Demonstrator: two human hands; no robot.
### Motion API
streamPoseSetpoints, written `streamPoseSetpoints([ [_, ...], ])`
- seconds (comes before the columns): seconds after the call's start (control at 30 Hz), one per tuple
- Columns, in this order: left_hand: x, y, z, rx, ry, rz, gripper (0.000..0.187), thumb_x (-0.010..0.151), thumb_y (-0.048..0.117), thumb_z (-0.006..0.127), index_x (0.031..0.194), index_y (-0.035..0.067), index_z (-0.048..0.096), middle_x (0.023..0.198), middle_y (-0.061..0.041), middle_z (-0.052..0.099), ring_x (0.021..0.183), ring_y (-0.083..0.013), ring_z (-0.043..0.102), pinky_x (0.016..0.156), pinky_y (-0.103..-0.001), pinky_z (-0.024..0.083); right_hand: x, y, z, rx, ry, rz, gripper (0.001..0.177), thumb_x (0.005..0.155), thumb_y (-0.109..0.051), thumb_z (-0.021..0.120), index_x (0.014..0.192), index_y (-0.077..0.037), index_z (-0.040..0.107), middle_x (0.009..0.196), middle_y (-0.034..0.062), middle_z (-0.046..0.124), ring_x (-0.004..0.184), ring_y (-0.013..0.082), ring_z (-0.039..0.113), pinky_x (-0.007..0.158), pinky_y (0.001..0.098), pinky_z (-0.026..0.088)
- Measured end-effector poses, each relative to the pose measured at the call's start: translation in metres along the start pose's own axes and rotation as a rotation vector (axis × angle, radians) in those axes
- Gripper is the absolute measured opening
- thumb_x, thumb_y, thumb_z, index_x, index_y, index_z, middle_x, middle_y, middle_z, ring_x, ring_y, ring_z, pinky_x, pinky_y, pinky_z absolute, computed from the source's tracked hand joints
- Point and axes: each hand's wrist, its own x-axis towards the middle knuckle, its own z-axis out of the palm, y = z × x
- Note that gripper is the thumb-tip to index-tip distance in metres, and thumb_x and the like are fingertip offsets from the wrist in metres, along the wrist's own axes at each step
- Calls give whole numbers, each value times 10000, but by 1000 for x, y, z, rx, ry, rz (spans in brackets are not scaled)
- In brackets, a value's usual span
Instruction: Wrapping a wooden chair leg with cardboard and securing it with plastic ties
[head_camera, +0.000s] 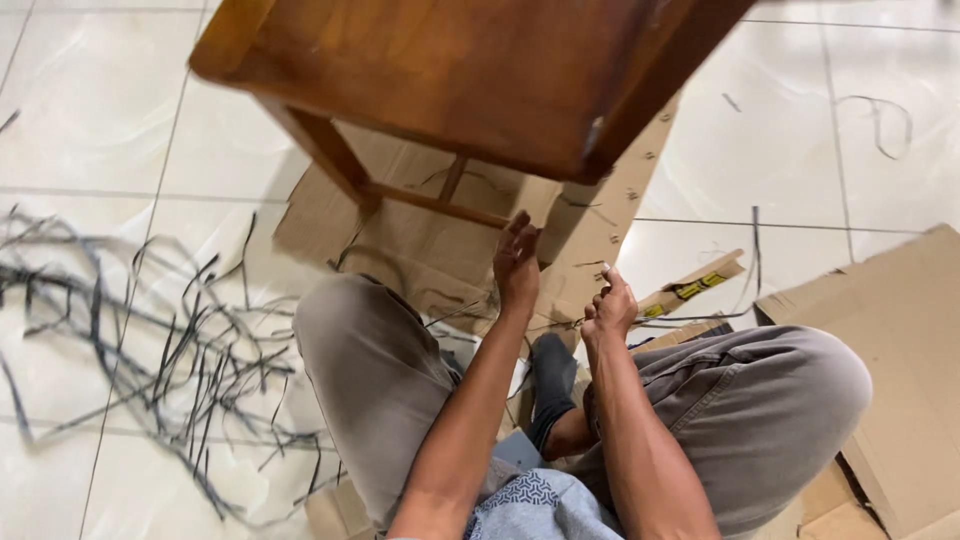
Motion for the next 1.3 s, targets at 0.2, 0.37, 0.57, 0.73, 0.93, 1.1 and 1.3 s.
streamPoseSetpoints([
  [0.2,15,-29,26,150,-202,23,504,1129,393,419,1505,73,518,1500,-218,528,1438,-315,458,1228,-464,317,-20,-34,7,-49,19,-14,183,872,-243,756,894,-160,594,569,-104,322,412,1,331,378,156,239],
  [0.37,16,-48,50,246,-192,215,542,1129,310,365,1573,-1,354,1534,-285,438,1414,-383,436,1189,-529,316,5,-35,15,-86,-40,-58,130,922,-245,725,949,-136,659,574,-114,326,408,-12,324,384,142,249],
  [0.57,72,-40,50,397,-144,-412,460,1067,480,388,1419,260,587,1274,-152,688,1170,-311,654,1017,-466,483,29,-52,38,-227,-120,-127,144,953,-263,712,996,-126,713,581,-87,335,423,20,301,382,163,262],
  [0.73,73,-3,42,-38,-378,-372,285,1047,305,527,1165,140,728,1019,-84,777,886,-206,749,825,-379,567,68,-41,59,-459,-227,-159,118,906,-309,768,962,-206,786,517,-49,379,395,62,294,337,203,317],
  [0.93,158,-106,8,338,-212,-537,224,920,363,800,872,174,689,628,-26,565,359,-175,416,350,-358,317,95,-14,69,-756,-288,-333,183,902,-391,691,916,-252,809,635,7,594,672,138,517,637,291,456],
  [1.1,144,-104,-7,364,-447,-478,307,1002,253,591,724,126,623,652,20,514,511,-60,391,473,-242,305,109,-11,67,-868,-317,-371,206,885,-431,651,921,-297,803,627,-16,615,672,142,557,685,317,487],
  [1.3,121,-42,13,410,-640,-317,186,966,113,488,817,99,598,723,-32,506,686,-96,462,659,-296,429,95,-31,71,-900,-405,-357,267,901,-489,650,916,-268,800,663,43,662,709,187,589,717,357,509],
])
